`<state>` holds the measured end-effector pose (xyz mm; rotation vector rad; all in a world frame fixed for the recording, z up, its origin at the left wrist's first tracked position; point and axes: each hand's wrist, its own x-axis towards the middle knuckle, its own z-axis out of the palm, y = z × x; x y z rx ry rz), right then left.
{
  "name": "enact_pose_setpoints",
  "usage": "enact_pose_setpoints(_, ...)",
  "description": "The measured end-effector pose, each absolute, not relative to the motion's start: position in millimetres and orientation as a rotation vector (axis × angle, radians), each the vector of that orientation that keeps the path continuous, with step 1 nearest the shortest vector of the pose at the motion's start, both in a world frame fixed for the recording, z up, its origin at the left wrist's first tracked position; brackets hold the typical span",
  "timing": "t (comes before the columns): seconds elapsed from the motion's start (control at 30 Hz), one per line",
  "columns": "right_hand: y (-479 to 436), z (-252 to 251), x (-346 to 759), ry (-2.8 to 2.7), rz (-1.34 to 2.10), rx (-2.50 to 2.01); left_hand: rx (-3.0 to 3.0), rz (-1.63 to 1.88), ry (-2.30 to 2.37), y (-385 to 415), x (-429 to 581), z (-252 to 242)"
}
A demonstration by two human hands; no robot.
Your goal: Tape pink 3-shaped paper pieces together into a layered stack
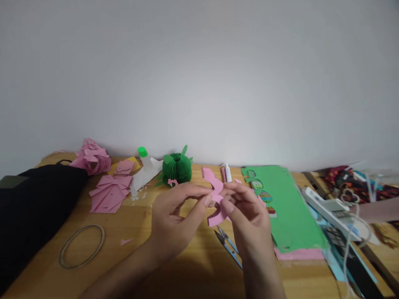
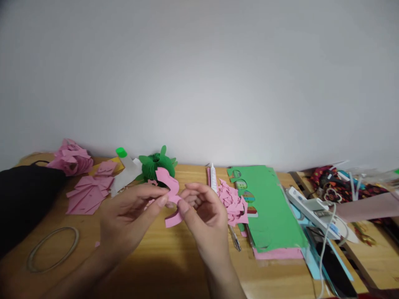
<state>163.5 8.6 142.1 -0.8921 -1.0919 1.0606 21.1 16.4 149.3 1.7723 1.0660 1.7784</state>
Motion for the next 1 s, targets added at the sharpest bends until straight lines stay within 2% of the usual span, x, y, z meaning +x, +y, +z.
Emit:
enact_pose_setpoints(0.33,8,174,165,-1.321,1.050,-0.875,2.036,1.592,0.938,3,18,168)
enact_pose_setpoints(1.0,6,176,158,-1.181,1.164,-0.844,2.017,1.587,0.919,0,19,169)
